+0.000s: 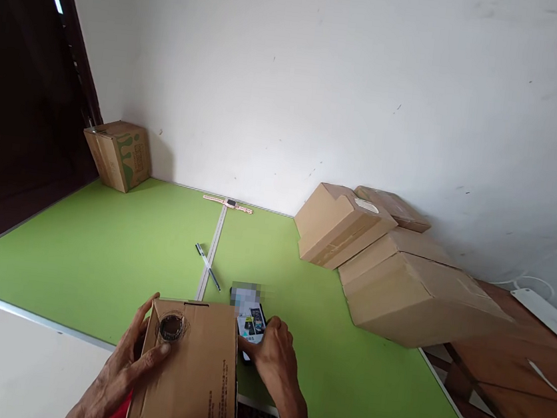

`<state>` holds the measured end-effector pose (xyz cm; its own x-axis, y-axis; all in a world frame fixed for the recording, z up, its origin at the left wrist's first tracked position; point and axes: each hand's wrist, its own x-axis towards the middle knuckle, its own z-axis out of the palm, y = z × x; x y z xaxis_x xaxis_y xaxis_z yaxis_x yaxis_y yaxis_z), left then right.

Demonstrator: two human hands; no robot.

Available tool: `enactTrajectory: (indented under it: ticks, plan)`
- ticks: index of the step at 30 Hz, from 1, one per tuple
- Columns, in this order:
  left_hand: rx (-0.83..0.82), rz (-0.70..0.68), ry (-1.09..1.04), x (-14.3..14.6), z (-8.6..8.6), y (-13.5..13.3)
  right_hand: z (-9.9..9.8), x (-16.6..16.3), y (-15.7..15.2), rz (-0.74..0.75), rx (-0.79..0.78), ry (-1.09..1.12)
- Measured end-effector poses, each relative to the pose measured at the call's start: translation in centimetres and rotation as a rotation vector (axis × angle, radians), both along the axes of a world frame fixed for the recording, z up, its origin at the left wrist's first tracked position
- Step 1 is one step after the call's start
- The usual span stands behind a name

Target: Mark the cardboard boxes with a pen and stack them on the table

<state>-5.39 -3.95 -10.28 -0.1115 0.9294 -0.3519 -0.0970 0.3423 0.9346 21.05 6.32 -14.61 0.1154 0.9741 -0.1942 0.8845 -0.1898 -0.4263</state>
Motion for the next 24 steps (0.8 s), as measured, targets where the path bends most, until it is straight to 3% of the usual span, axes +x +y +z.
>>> enactTrajectory:
  ticks: [4,9,13,15,18,21,24]
  plan:
    - [0.002,0.021,0.012,-0.1,-0.3,0.0,-0.4,0.9,0.5,-0.048,-0.058,0.260]
    - [-0.003,0.047,-0.034,0.3,-0.1,0.3,-0.7,3.3,-1.5,-0.092,-0.072,0.655]
    - [0.009,0.058,-0.103,1.2,-0.1,1.1,1.1,4.3,-3.7,-0.375,-0.120,1.417]
    - [0.012,0.047,-0.129,1.7,-0.2,1.9,2.7,4.3,-4.8,-0.421,-0.106,1.681]
    - [0.048,-0.036,-0.157,2.8,-0.6,3.2,5.1,3.7,-6.3,-0.365,-0.141,1.859]
    - [0.095,-0.130,-0.193,4.0,-1.5,4.0,6.6,1.3,-7.1,-0.218,-0.361,1.997]
    - [0.154,-0.110,-0.175,4.6,-3.2,3.8,6.5,-2.6,-7.5,-0.109,-0.577,2.055]
